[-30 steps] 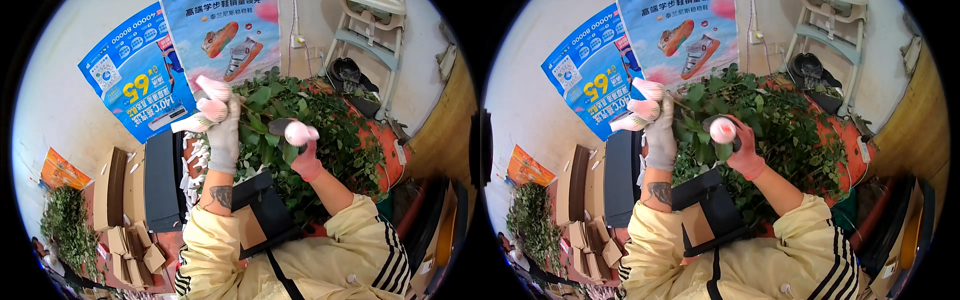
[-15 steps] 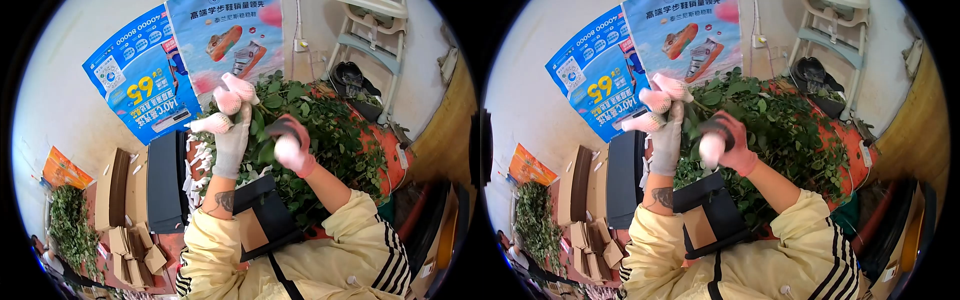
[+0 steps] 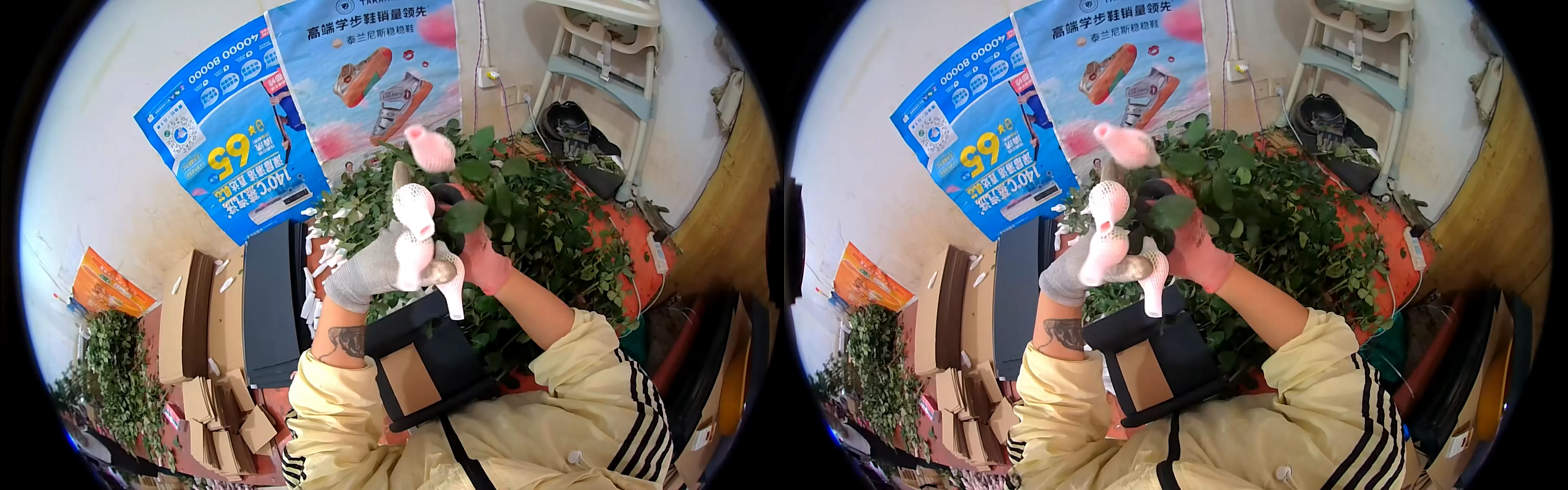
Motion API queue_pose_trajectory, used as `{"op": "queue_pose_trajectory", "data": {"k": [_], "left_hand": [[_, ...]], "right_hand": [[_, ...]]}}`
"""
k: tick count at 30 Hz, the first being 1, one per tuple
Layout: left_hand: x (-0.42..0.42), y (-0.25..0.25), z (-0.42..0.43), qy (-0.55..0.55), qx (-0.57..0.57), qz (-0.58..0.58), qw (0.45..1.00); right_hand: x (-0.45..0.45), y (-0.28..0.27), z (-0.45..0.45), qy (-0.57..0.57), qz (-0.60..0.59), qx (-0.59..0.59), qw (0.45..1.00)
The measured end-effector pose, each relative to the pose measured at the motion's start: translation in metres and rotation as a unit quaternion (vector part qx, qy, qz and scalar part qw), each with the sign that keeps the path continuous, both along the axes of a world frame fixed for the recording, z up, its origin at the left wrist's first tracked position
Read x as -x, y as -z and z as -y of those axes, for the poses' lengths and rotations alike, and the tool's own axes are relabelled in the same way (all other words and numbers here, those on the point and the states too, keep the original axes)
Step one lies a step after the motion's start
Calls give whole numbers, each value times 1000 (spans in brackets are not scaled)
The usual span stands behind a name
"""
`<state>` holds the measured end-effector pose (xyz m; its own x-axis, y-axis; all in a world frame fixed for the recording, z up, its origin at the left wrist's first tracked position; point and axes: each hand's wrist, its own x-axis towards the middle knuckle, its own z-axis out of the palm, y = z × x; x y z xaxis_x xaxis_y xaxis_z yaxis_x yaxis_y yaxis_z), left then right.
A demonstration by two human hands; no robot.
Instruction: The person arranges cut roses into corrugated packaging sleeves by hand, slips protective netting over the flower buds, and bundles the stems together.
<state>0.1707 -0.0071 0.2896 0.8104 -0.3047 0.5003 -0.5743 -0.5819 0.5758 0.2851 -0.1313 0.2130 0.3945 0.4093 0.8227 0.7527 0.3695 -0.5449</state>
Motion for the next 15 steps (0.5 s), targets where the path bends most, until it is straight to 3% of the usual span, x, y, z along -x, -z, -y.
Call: {"op": "queue_pose_trajectory", "data": {"k": [1,2,3,4,6,7,8,9,10,12,13,15], "left_hand": [[0,-8,2,1,0,-1,1000],[-5,-15,2,6,-90,-102,991],[-7,-21,4,11,-180,-199,963],[-2,-20,10,-25,-163,-177,970],[10,-17,26,-113,-171,6,979],[12,-19,24,-100,-151,20,983],[5,-25,7,1,-74,-53,996],[-2,-30,-4,78,10,-132,988],[-5,-35,-10,121,79,-174,974],[-12,-41,-8,108,144,-177,968],[-22,-39,-4,100,96,-131,982],[-36,-40,7,85,52,-58,993]], "right_hand": [[4,2,1,-110,-107,5,988],[8,4,2,-202,-223,0,954],[9,5,4,-249,-224,-39,941],[11,4,5,-298,-223,-75,925],[15,2,11,-322,-250,-122,905],[13,0,16,-317,-255,-125,905],[9,-3,19,-303,-258,-120,910],[-4,-11,26,-225,-159,-48,960],[-13,0,24,-289,-216,-65,930],[-31,24,22,-402,-333,-106,846],[-41,25,17,-460,-246,-100,847],[-38,27,28,-481,-339,-91,804]]}}
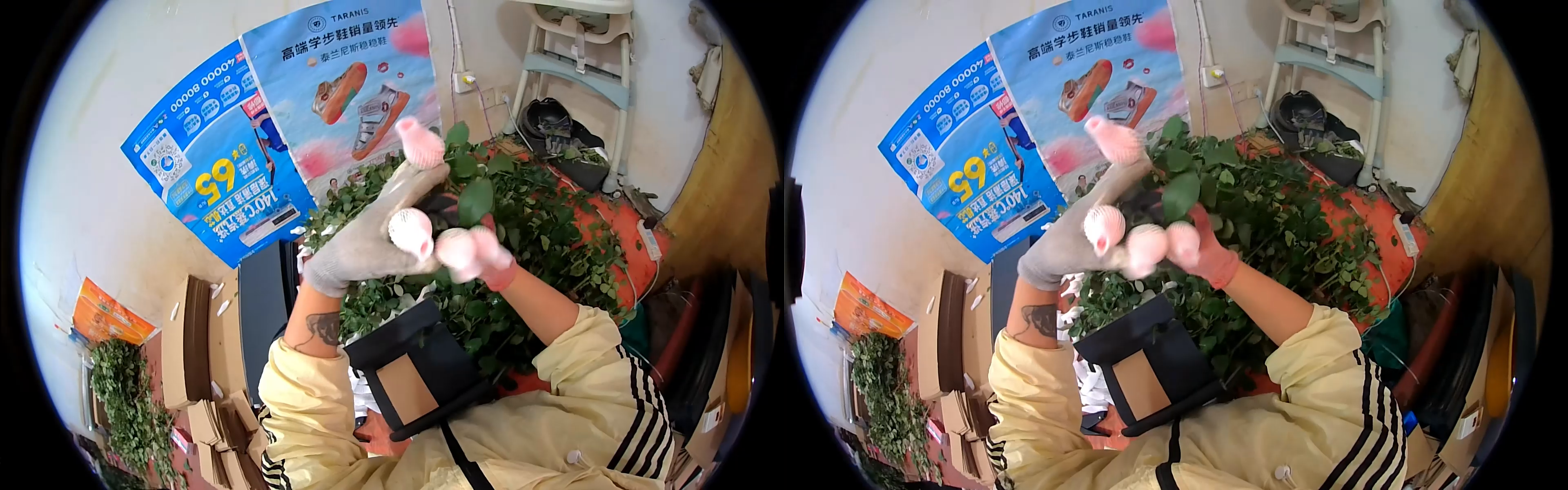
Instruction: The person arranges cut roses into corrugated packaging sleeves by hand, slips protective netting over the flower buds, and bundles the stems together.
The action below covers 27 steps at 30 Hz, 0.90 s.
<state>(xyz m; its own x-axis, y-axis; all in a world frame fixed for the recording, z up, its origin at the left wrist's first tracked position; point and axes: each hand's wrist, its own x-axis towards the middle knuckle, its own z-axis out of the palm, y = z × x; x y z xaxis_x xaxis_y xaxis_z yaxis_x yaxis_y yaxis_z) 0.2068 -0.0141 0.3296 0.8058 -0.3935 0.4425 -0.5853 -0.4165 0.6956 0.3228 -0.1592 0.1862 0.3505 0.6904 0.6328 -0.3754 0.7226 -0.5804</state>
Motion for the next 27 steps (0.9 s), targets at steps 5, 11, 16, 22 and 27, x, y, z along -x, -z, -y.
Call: {"op": "queue_pose_trajectory", "data": {"k": [5,11,16,22,27], "left_hand": [[-47,9,13,-111,123,173,971],[-74,28,53,-13,316,176,932],[-62,33,69,14,290,184,939],[-56,25,76,-108,342,161,919],[-48,11,59,-214,302,91,925]], "right_hand": [[-14,6,-1,-68,44,-106,991],[-4,4,35,155,78,38,984],[2,27,43,28,-55,-39,997],[8,17,41,-68,-14,-202,977],[36,-10,51,393,-47,36,918]]}}
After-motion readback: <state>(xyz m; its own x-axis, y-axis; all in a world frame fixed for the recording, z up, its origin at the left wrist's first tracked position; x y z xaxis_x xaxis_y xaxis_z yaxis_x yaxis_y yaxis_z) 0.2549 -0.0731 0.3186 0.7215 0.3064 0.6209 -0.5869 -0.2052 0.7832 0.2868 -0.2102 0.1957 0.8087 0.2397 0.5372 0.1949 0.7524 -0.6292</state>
